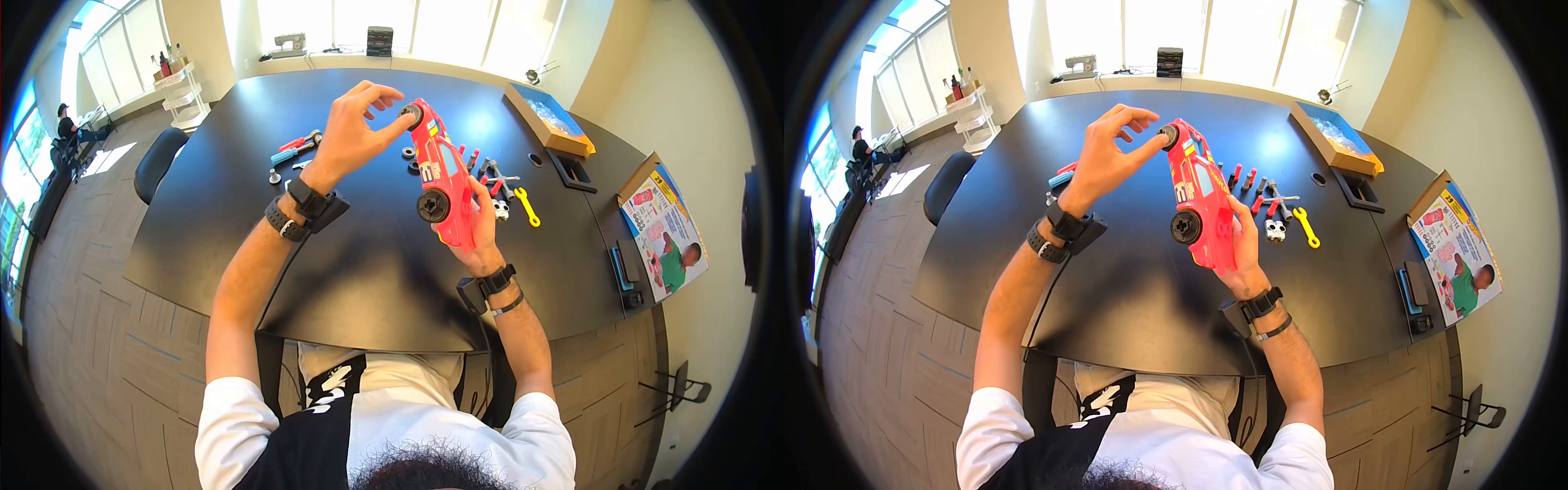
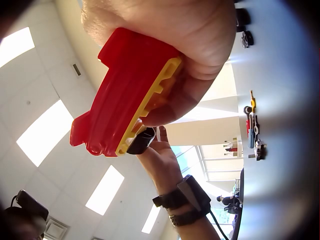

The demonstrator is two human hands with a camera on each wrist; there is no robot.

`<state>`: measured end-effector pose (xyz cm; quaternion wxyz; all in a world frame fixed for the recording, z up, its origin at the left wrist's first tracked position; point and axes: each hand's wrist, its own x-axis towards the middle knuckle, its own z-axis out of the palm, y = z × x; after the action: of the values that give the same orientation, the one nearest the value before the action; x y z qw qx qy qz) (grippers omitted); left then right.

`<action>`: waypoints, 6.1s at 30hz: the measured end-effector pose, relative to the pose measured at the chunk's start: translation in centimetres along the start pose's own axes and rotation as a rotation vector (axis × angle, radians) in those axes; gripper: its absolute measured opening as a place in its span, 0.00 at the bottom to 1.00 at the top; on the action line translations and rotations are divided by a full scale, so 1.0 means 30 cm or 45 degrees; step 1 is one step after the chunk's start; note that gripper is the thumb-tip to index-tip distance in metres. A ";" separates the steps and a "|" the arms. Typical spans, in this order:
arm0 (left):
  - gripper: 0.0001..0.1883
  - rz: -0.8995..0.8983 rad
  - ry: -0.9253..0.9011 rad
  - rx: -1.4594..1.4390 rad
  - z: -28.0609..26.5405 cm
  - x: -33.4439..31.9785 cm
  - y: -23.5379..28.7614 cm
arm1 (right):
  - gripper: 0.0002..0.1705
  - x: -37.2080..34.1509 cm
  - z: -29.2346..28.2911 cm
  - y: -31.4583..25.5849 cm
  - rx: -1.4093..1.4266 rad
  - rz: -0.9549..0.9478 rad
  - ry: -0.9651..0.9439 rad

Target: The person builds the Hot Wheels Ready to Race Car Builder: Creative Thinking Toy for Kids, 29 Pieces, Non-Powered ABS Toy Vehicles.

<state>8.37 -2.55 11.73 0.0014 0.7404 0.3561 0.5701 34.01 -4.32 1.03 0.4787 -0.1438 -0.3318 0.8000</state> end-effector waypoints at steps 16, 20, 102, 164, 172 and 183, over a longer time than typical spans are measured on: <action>0.18 -0.070 -0.081 -0.097 0.013 0.001 -0.022 | 0.36 -0.002 0.001 -0.003 -0.009 0.004 0.014; 0.19 -0.273 -0.229 0.241 -0.009 0.011 -0.021 | 0.35 -0.008 0.014 0.001 0.006 0.013 0.051; 0.37 -0.951 0.167 -1.711 0.041 -0.251 -0.192 | 0.25 0.142 0.262 -0.036 -1.518 -0.718 -0.094; 0.32 -0.793 0.283 -1.654 0.005 -0.243 -0.204 | 0.26 0.168 0.340 0.072 -1.291 -0.872 0.076; 0.33 -0.762 0.308 -1.640 0.003 -0.239 -0.197 | 0.19 0.190 0.279 0.076 -1.152 -0.797 -0.217; 0.33 -0.781 0.353 -1.655 0.014 -0.238 -0.195 | 0.20 0.196 0.272 0.101 -1.178 -0.793 -0.122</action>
<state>4.98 -1.79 3.18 0.5551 0.3781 0.1341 0.7286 24.57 -3.45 5.55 0.5638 -0.1978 -0.6965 0.3974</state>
